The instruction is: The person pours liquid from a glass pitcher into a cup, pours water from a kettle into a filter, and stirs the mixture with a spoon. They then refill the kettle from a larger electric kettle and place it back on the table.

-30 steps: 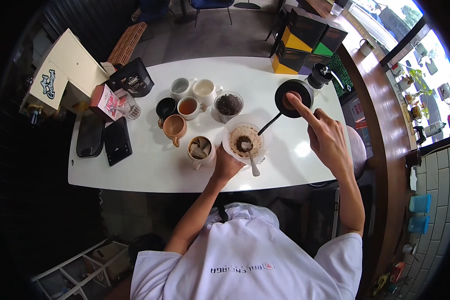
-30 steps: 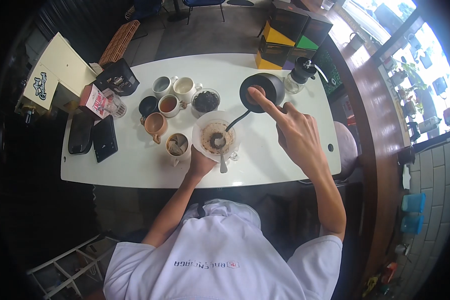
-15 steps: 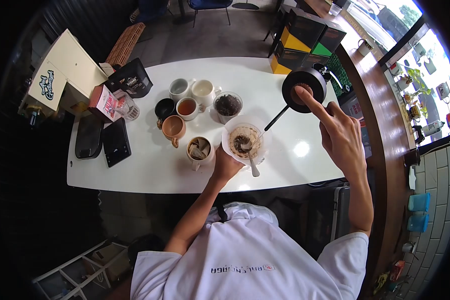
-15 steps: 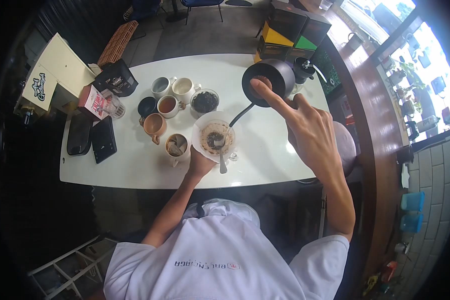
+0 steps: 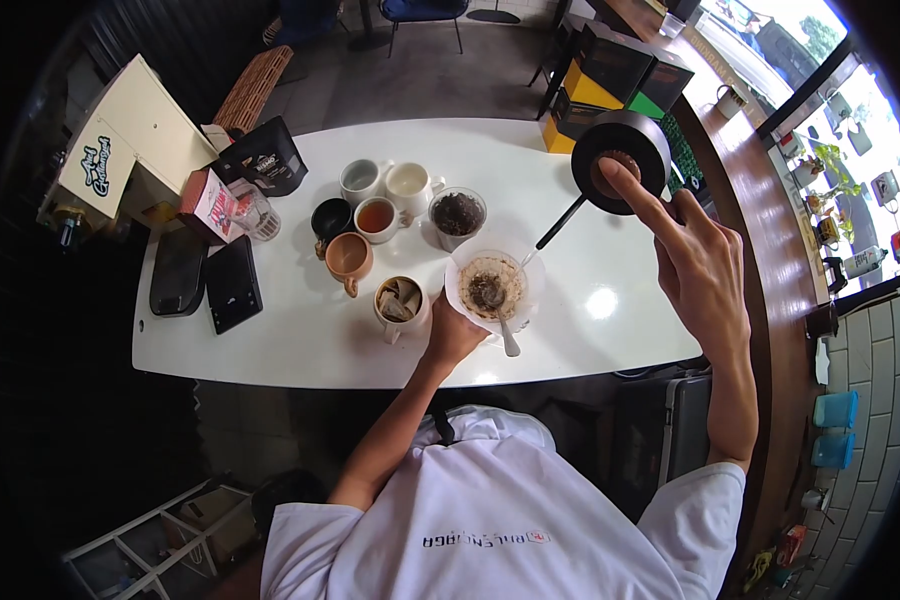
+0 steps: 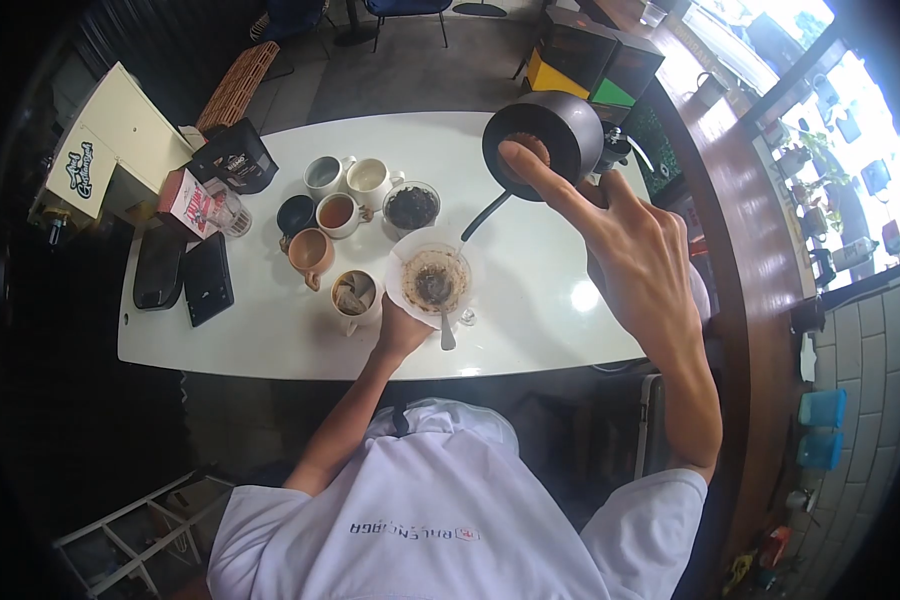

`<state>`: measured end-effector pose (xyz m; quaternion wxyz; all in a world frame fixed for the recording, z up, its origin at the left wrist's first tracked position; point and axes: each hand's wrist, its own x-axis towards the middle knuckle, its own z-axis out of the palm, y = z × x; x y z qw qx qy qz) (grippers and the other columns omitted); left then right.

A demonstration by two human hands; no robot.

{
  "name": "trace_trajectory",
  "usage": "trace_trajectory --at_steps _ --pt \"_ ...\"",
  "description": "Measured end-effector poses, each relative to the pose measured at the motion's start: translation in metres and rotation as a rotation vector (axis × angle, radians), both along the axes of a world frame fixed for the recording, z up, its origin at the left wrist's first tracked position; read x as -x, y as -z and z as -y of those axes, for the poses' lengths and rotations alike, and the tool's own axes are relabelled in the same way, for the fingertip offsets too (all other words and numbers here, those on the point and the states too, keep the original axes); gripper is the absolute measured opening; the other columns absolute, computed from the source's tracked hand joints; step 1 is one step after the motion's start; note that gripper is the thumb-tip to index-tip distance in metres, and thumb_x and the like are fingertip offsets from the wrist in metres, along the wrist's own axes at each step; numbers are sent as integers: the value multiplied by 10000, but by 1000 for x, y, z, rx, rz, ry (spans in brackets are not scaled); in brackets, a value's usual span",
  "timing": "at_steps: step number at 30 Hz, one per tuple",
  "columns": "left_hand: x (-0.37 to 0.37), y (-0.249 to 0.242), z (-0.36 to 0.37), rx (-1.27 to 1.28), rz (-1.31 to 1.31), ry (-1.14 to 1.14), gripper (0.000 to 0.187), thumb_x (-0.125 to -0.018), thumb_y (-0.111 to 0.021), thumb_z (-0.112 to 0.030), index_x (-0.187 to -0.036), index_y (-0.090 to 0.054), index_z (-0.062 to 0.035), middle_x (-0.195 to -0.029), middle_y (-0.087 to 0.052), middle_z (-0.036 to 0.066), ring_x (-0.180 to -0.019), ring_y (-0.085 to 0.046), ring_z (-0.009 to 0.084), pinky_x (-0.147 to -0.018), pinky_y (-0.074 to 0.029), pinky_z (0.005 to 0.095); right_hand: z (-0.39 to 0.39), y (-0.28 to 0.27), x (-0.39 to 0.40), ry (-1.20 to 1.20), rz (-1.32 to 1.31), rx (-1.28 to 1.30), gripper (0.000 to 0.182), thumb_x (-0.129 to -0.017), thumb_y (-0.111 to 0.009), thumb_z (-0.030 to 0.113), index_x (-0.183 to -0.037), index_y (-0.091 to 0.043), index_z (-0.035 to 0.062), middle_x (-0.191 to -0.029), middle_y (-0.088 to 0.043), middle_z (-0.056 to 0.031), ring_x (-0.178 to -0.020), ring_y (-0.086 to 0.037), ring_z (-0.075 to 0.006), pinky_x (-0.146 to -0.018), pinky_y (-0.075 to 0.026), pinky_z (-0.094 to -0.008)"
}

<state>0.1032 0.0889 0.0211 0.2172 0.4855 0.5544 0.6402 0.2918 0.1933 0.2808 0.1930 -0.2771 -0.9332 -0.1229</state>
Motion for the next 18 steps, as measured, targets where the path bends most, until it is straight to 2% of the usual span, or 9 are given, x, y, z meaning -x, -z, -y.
trace_trajectory --at_steps 1,4,11,13,14,16,17,18 --pt "0 1 0 6 -2 1 607 -618 -890 -70 -1156 -617 0 -1098 -704 122 -1033 -684 237 -924 -534 365 0 -1 1 -1 -12 -16 928 -736 -590 -155 -1428 -457 449 -794 -644 -95 -559 -582 -182 -526 -543 -345" --pt "2 3 2 16 -74 27 661 -644 -875 -49 -1223 -559 -8 -1139 -673 104 -1043 -660 198 -940 -517 347 -1 -4 3 -32 -41 -31 914 -739 -589 -148 -1425 -463 443 -823 -661 -103 -571 -597 -188 -532 -548 -356" --pt "2 3 1 19 -67 39 654 -645 -874 -49 -1218 -561 -9 -1137 -673 105 -1038 -662 203 -937 -518 352 -3 -1 4 -24 -26 -33 922 -727 -587 -144 -1428 -460 440 -832 -656 -93 -582 -607 -189 -542 -551 -360" --pt "2 1 2 17 -67 42 653 -646 -872 -44 -1218 -559 -8 -1134 -673 105 -1037 -662 204 -936 -518 351 -6 8 4 -81 -58 -29 838 -789 -599 -102 -1442 -458 404 -691 -482 -62 -511 -481 -197 -493 -472 -400" --pt "3 2 2 17 -68 40 653 -646 -872 -44 -1218 -559 -8 -1134 -673 105 -1037 -662 204 -936 -518 351 -6 11 4 -82 -59 -28 838 -789 -599 -102 -1442 -458 404 -691 -482 -62 -511 -481 -197 -493 -472 -400" --pt "3 3 2 1 -96 48 657 -644 -871 -38 -1220 -556 -8 -1140 -671 106 -1041 -661 204 -937 -517 350 -5 17 5 -81 -22 -17 847 -782 -601 -104 -1441 -454 408 -710 -507 -65 -535 -521 -212 -511 -498 -407" --pt "3 4 2 1 -97 48 657 -644 -871 -38 -1220 -556 -8 -1140 -671 106 -1041 -661 204 -937 -517 350 -2 16 5 -63 12 21 923 -729 -603 -105 -1441 -426 456 -858 -614 -82 -680 -649 -206 -568 -577 -354" --pt "3 3 2 -3 -93 50 658 -643 -871 -37 -1221 -557 -8 -1144 -670 107 -1044 -659 205 -939 -517 350 -2 19 5 -63 11 20 923 -729 -603 -105 -1441 -426 456 -858 -614 -82 -680 -649 -206 -568 -577 -354"
